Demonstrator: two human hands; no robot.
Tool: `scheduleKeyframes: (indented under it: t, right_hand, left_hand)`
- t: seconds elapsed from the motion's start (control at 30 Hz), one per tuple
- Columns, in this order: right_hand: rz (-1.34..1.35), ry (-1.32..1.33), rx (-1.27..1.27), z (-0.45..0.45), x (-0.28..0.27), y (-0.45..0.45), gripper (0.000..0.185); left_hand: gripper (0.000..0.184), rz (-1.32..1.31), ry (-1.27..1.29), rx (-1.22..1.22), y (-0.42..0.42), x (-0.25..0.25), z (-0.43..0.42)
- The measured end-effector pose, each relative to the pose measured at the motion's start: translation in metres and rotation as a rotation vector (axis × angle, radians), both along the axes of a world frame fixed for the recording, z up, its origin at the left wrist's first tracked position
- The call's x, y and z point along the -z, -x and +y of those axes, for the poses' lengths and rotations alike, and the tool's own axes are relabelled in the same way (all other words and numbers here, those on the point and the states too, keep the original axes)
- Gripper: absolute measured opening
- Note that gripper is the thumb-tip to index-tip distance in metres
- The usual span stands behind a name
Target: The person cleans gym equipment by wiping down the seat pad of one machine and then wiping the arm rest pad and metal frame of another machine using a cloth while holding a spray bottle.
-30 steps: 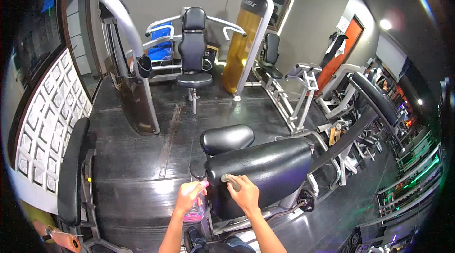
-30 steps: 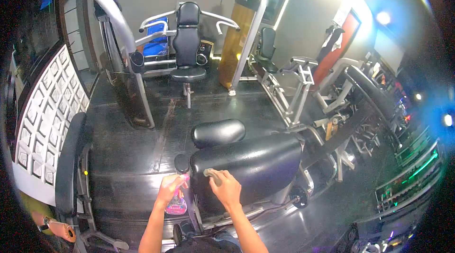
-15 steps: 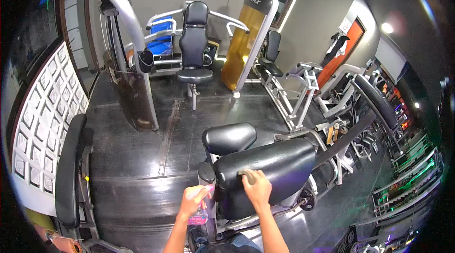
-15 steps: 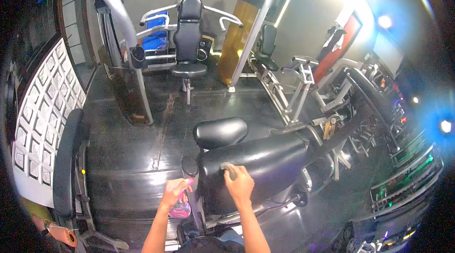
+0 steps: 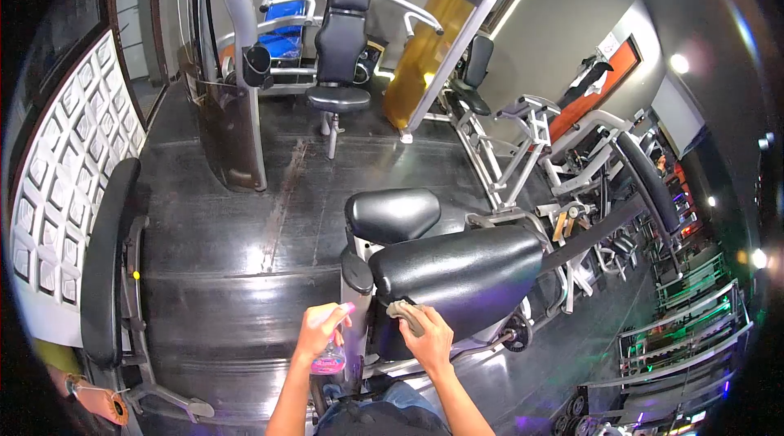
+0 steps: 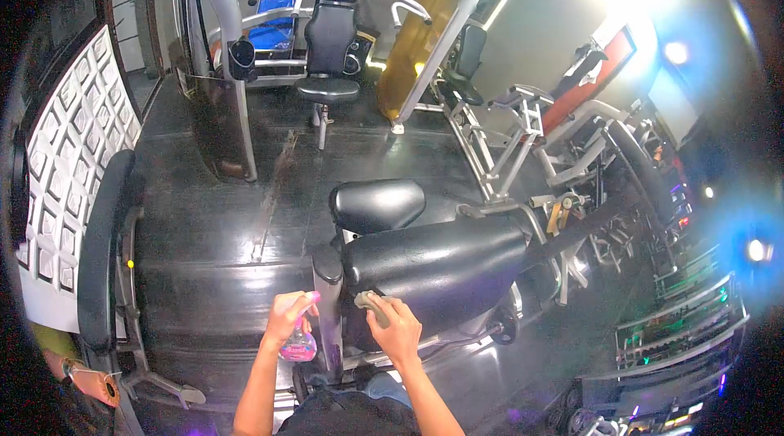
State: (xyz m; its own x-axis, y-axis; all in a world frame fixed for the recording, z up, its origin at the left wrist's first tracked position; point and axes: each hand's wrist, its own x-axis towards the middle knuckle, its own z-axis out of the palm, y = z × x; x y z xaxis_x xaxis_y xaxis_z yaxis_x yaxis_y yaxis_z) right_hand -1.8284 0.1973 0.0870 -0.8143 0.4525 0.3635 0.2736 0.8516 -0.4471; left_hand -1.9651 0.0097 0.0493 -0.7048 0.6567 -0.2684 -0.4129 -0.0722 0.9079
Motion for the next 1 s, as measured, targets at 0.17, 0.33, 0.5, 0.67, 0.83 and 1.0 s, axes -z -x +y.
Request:
scheduleKeyframes:
  t: [0.17,0.33,0.5,0.67,0.83,1.0]
  right_hand:
    - [0.030,-0.064,0.071,0.003,-0.008,0.025,0.029]
    - [-0.084,-0.100,0.080,-0.004,-0.024,0.060,0.024]
    - [-0.248,-0.157,-0.018,-0.020,-0.026,0.042,0.029]
    - [-0.343,-0.190,-0.076,-0.033,0.006,-0.006,0.031]
    - [-0.222,-0.291,-0.088,-0.014,0.024,-0.040,0.042]
    - [-0.019,-0.247,0.062,0.014,0.023,-0.039,0.040]
  left_hand:
    - [0.035,-0.027,0.012,-0.013,-0.005,0.003,-0.006]
    - [0.036,-0.025,0.008,-0.022,-0.010,0.000,-0.007]
    - [0.037,-0.003,-0.012,-0.029,-0.017,0.006,-0.009]
    - [0.037,-0.014,-0.026,-0.033,-0.022,0.007,-0.014]
    - [0.037,-0.007,-0.005,-0.005,-0.021,0.008,-0.025]
    - [0.038,0.007,-0.001,-0.014,-0.018,0.012,-0.025]
